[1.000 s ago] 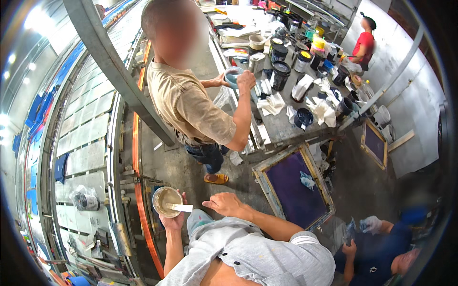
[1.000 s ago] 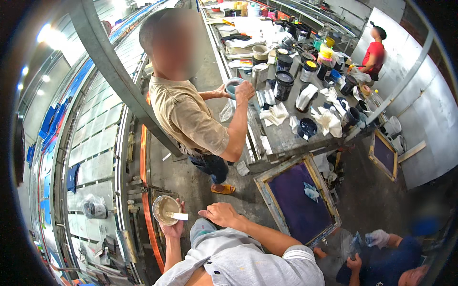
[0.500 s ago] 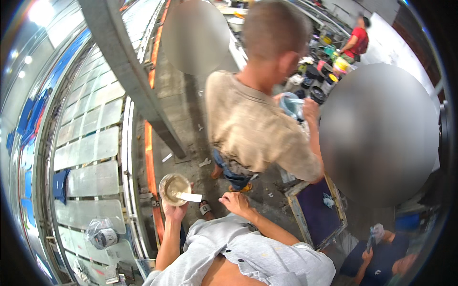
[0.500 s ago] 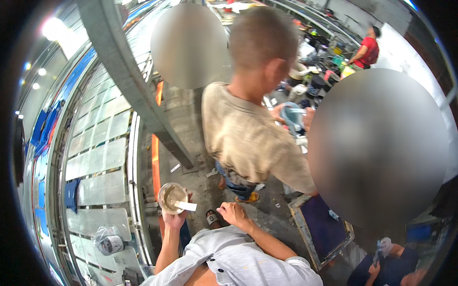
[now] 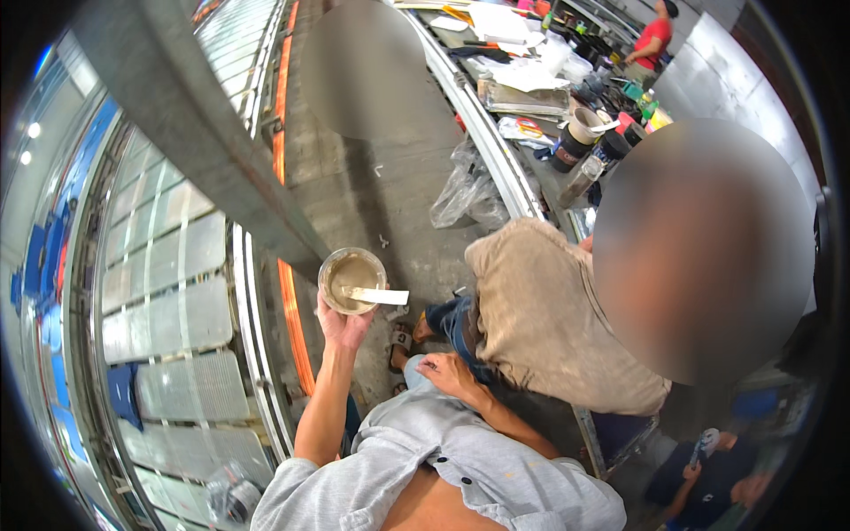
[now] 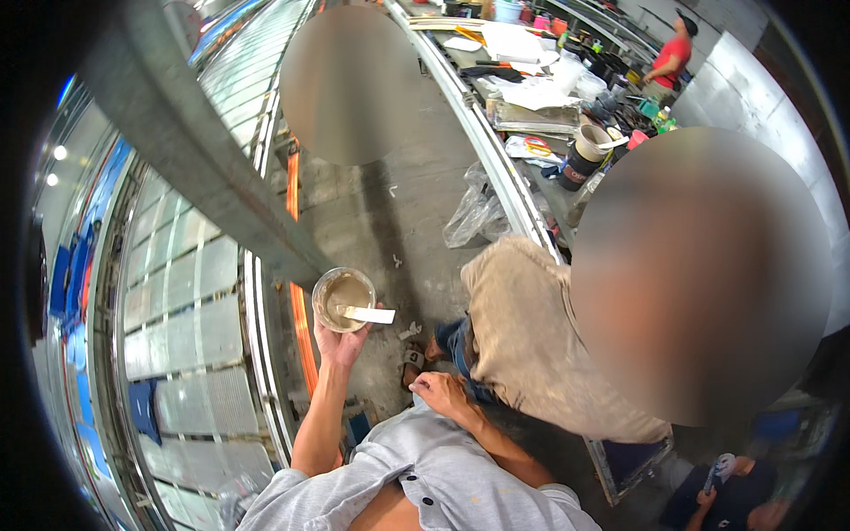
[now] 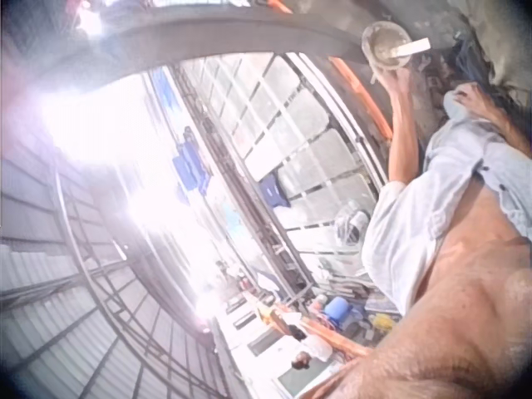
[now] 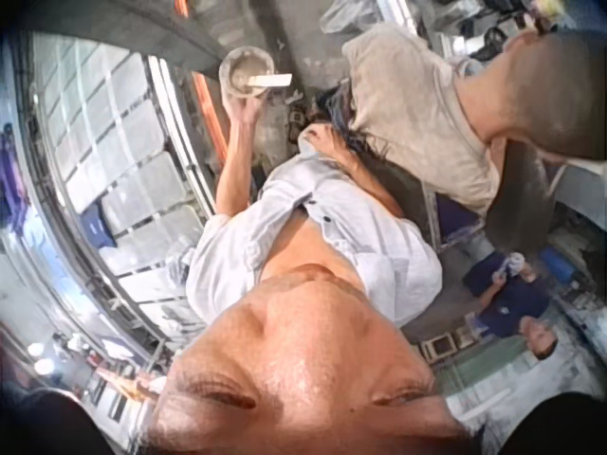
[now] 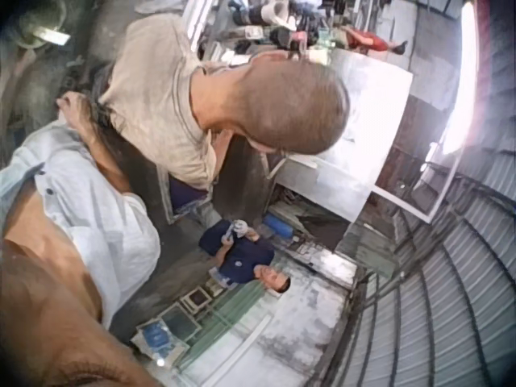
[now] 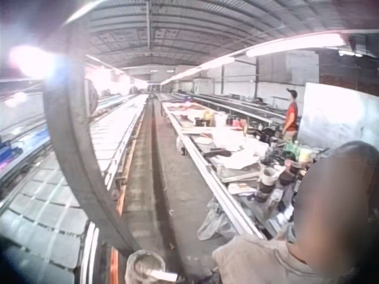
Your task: The person mixes a beige paste in a small container using a plastic stick, scrapes residue into a waste bag, then adds a dark liquid from a can and stirs. The person also wipes their hand with a cloth and continues mixing.
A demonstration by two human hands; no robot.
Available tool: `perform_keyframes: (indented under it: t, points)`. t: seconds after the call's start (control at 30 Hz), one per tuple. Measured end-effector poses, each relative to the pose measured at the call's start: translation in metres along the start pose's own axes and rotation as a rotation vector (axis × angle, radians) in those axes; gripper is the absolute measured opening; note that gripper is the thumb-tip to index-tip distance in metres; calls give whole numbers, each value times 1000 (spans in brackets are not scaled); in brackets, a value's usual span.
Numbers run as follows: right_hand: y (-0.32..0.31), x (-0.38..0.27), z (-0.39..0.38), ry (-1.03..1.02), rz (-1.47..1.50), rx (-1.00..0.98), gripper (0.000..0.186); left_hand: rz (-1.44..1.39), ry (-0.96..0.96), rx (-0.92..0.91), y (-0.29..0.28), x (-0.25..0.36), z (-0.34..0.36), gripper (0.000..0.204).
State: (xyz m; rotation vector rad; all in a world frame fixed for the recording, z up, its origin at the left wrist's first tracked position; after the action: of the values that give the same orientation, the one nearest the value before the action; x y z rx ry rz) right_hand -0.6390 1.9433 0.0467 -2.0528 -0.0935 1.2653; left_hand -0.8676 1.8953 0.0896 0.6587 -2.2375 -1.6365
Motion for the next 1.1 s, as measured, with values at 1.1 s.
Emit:
perform_keyframes:
  t: [1.1]
  points:
    - [-132, 134, 228, 952, 1160, 1287, 29, 1101, -1415, 82, 59, -360, 622, 36]
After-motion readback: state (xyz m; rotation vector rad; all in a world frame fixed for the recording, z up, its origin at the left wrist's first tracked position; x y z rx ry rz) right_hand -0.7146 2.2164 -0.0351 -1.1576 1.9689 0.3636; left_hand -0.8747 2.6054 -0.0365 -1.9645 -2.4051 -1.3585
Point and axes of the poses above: each hand's wrist, its own z-axis towards the middle knuckle, its own y-axis out of the palm, x = y × z, the point moved 5 cm from there along z, towards the middle knuckle, and after that the axes turned 4 degrees about -z, right-handed, at the moved point
